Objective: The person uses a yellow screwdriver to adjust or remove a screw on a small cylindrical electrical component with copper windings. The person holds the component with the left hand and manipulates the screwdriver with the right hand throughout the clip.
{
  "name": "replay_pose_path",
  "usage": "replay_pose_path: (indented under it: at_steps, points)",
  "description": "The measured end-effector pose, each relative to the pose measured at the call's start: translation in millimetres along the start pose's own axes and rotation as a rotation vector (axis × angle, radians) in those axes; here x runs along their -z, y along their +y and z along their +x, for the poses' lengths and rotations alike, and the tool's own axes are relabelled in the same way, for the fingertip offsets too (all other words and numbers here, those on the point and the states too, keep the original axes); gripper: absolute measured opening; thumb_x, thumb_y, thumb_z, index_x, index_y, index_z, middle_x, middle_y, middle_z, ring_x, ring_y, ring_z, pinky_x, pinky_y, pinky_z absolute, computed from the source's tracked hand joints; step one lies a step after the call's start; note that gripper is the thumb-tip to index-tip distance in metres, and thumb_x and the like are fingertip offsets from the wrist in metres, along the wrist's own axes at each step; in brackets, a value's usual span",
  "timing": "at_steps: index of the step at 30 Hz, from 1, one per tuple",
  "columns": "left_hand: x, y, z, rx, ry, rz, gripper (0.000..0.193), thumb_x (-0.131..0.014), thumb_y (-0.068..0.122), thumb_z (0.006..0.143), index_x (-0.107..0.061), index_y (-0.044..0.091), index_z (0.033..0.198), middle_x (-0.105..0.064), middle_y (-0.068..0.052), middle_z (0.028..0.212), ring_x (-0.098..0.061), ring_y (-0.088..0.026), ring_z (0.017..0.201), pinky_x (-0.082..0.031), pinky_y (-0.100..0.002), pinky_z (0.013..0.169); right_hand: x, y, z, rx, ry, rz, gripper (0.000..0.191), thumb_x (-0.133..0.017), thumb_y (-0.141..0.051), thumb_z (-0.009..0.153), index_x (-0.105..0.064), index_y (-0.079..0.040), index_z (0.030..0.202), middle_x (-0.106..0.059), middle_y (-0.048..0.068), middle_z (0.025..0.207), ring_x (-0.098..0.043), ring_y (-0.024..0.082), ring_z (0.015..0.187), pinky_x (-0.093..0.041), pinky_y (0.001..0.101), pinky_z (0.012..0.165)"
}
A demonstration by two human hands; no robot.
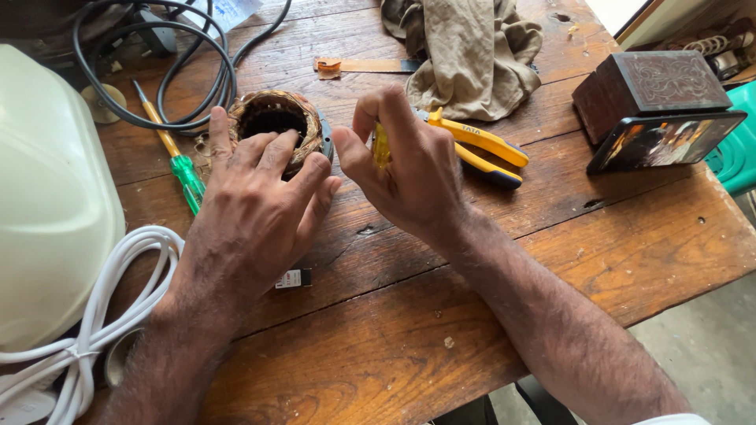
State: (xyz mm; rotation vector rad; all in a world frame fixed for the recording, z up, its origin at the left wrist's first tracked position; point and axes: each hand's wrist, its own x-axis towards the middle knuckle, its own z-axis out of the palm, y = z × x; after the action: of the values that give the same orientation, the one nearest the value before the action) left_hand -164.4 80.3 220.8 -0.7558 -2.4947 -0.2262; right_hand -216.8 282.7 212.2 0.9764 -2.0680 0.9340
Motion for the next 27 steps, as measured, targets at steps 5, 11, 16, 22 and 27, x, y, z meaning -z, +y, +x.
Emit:
replay_pose_path:
  at_steps: [5,11,16,22,27]
  points:
    - [4.9,-1.6,-2.5,0.076,0.022,-0.163,0.039,-0.071,0.018,0.099,-0.050,-0.004,0.124,-0.068,-0.025,0.110,-0.063,-0.041,0.119,-0.029,-0.071,0.124,4.7,12.5,5.9,-0.091,-0.136,-0.021,0.037,-0.068,-0.005,0.096,-0.043,-0.005,0.124,-0.060,0.008,0.077,-0.063,0.016,0.056,-0.054,0.0243,0.038]
    - [11.0,-3.5,-1.7,0.060,0.071,-0.057,0.043,-0.075,0.027,0.096,-0.063,-0.008,0.117,-0.066,-0.033,0.127,-0.060,-0.044,0.130,-0.034,-0.054,0.122,15.1,14.1,-1.1,-0.215,-0.077,0.181,0.028,-0.062,-0.014,0.115,-0.039,-0.004,0.127,-0.068,0.009,0.088,-0.077,0.015,0.072,-0.062,0.0273,0.054]
    - [12.8,-3.3,-1.6,0.078,0.024,-0.099,0.045,-0.074,0.029,0.096,-0.067,-0.010,0.117,-0.066,-0.033,0.127,-0.059,-0.041,0.131,-0.032,-0.054,0.124,6.0,4.9,-8.9,0.062,0.088,0.218,0.026,-0.062,-0.014,0.117,-0.039,-0.004,0.122,-0.069,0.015,0.097,-0.080,0.018,0.082,-0.064,0.0267,0.060]
    - [9.7,-2.2,-2.5,0.073,0.020,-0.083,0.047,-0.073,0.030,0.097,-0.066,-0.011,0.118,-0.067,-0.033,0.125,-0.059,-0.041,0.130,-0.031,-0.053,0.124,10.2,-9.0,-19.3,0.014,0.149,0.331,0.030,-0.064,-0.010,0.116,-0.035,-0.004,0.122,-0.069,0.018,0.102,-0.076,0.014,0.081,-0.064,0.0208,0.062]
    - [9.9,0.5,-3.0,0.085,0.017,-0.102,0.047,-0.073,0.030,0.097,-0.066,-0.012,0.118,-0.067,-0.033,0.123,-0.060,-0.041,0.130,-0.030,-0.054,0.124,12.3,-15.5,-18.8,0.005,0.129,0.356,0.033,-0.065,-0.008,0.114,-0.033,-0.005,0.122,-0.067,0.019,0.106,-0.074,0.015,0.089,-0.065,0.0219,0.069]
